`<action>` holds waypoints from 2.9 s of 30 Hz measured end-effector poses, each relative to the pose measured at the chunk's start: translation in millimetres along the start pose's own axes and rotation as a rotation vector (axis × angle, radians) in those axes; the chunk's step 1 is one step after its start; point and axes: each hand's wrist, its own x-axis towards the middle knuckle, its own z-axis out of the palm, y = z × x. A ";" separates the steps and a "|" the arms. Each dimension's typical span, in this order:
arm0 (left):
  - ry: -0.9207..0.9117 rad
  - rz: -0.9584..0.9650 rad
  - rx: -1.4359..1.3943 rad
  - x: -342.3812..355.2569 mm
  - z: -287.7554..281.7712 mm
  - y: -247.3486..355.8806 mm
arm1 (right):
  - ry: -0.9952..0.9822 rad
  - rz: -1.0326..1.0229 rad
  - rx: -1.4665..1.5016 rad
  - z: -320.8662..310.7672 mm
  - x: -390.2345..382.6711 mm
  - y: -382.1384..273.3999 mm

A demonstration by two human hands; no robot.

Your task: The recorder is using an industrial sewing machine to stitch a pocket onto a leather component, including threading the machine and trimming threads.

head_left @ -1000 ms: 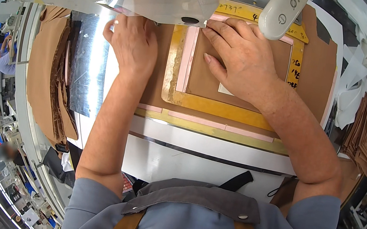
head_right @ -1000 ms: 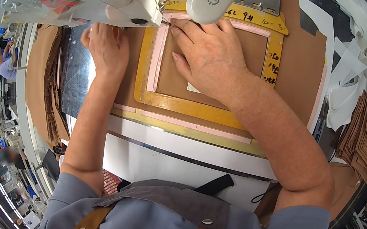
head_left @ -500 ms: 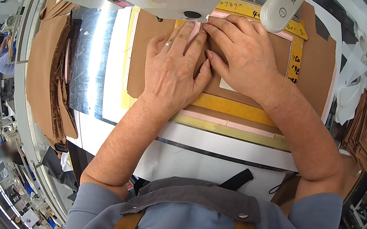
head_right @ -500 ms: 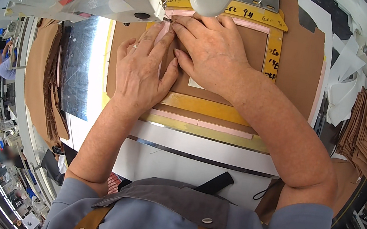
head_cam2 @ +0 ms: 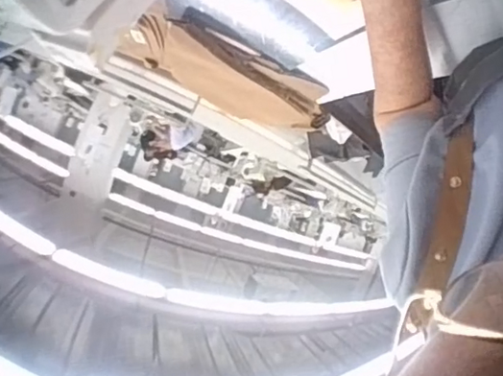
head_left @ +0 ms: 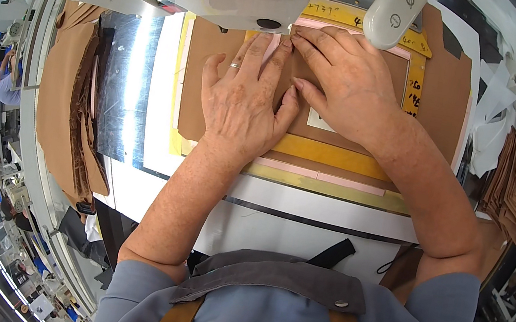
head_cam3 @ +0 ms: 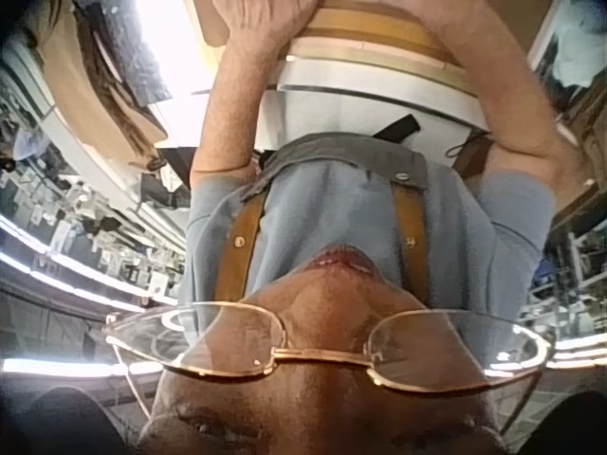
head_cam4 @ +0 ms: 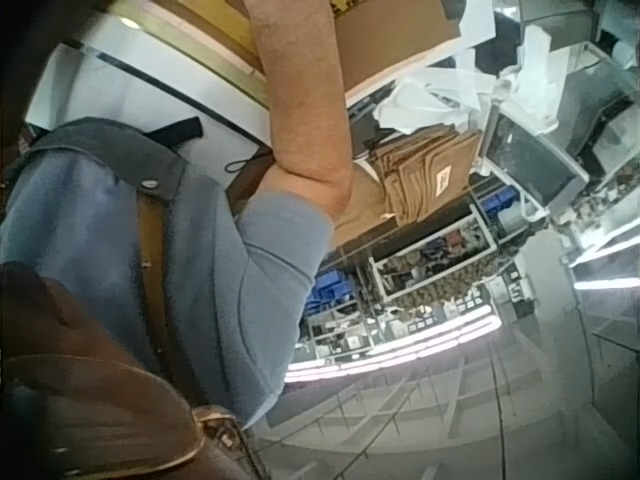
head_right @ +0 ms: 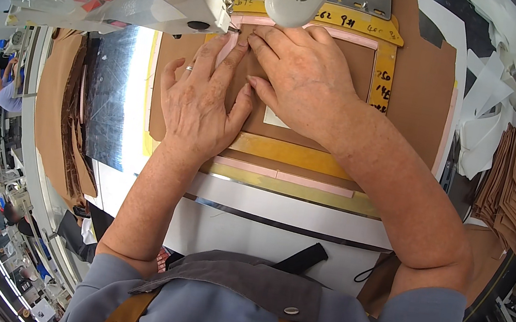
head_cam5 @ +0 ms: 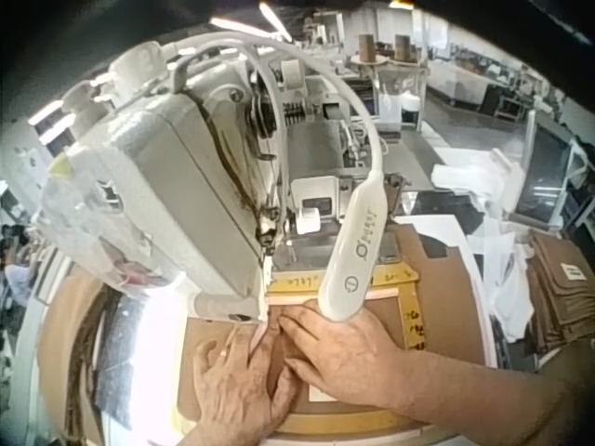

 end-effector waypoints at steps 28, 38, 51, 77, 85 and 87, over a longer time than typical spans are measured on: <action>0.035 0.018 -0.042 3.4 1.9 -1.8 | -0.048 0.001 -0.001 -2.5 -1.7 -0.8; 0.028 -0.007 0.044 1.1 -1.7 -0.4 | -0.038 0.005 0.015 -1.0 -2.7 -1.5; 0.057 -0.001 0.039 -1.7 -2.4 -0.3 | -0.042 -0.009 -0.005 -4.9 -3.6 -5.0; 0.042 0.053 0.061 3.7 -1.4 -10.2 | -0.068 0.022 -0.001 -3.4 -4.7 -12.5; 0.059 0.049 0.033 3.4 -0.2 -10.6 | -0.068 0.022 0.007 -5.6 -3.7 -12.8; 0.059 0.049 0.027 3.5 0.0 -11.1 | -0.070 0.021 -0.004 -5.5 -3.3 -12.7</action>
